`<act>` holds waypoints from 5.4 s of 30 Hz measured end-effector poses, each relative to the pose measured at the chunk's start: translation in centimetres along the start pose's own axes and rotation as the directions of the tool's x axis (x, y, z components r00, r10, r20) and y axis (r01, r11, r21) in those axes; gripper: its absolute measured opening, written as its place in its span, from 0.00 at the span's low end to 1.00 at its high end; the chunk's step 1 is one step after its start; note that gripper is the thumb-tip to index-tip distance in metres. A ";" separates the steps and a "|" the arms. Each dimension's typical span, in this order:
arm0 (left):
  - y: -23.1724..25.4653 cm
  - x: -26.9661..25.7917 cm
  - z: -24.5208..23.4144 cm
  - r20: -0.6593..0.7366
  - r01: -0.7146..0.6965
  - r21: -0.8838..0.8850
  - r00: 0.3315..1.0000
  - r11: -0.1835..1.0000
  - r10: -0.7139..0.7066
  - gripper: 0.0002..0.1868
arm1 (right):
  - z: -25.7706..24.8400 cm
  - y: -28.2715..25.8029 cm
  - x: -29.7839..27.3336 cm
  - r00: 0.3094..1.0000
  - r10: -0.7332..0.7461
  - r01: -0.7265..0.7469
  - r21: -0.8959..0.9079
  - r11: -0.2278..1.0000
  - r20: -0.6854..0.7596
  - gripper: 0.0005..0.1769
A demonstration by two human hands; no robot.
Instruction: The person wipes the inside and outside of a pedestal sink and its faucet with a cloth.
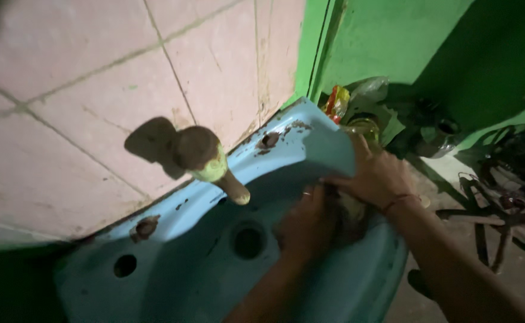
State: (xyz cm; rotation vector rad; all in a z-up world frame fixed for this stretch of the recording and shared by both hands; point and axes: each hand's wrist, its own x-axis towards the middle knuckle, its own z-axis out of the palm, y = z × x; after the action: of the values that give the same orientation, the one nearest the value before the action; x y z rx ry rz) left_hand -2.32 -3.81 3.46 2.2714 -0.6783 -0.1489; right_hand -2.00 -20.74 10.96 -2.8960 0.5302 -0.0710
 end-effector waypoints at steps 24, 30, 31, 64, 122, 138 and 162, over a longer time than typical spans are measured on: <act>-7.7 0.1 -3.4 0.249 -0.313 0.407 0.942 0.858 0.225 0.08 | -0.3 -0.1 -0.1 1.000 0.001 0.000 0.027 1.000 -0.026 0.63; -3.0 0.6 0.1 -0.065 -0.177 0.140 0.980 0.974 0.188 0.11 | -0.5 -0.4 -0.3 0.999 0.011 -0.011 0.007 1.000 -0.035 0.61; -3.2 0.5 -0.3 -0.065 -0.175 0.142 0.980 0.974 0.186 0.11 | -0.5 -0.6 -0.3 0.999 0.003 -0.002 0.016 1.000 -0.041 0.62; -5.5 -0.9 -1.0 -0.191 -0.104 0.275 0.968 0.956 0.160 0.16 | -0.6 -0.5 -0.4 0.998 -0.039 0.039 0.002 0.999 -0.040 0.56; -4.2 -1.9 -1.7 0.014 -0.441 0.242 0.892 0.864 0.451 0.19 | -0.5 -0.8 -0.7 0.994 -0.061 0.066 0.055 0.996 -0.087 0.58; -5.5 -1.2 -7.4 0.225 -0.282 0.387 0.952 0.878 0.207 0.23 | -1.4 -1.1 -1.5 1.000 0.016 -0.016 0.009 1.000 0.010 0.55; -10.3 -9.3 -13.1 0.410 -0.222 0.626 0.909 0.748 -0.073 0.21 | -1.1 -1.1 -1.6 0.999 0.032 -0.031 -0.059 0.998 0.029 0.60</act>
State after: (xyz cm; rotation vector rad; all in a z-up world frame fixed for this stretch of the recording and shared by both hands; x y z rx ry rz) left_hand -1.86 15.23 4.79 2.9278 -1.2017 -0.4143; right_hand -3.21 -19.33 12.29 -2.9399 0.5822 -0.0080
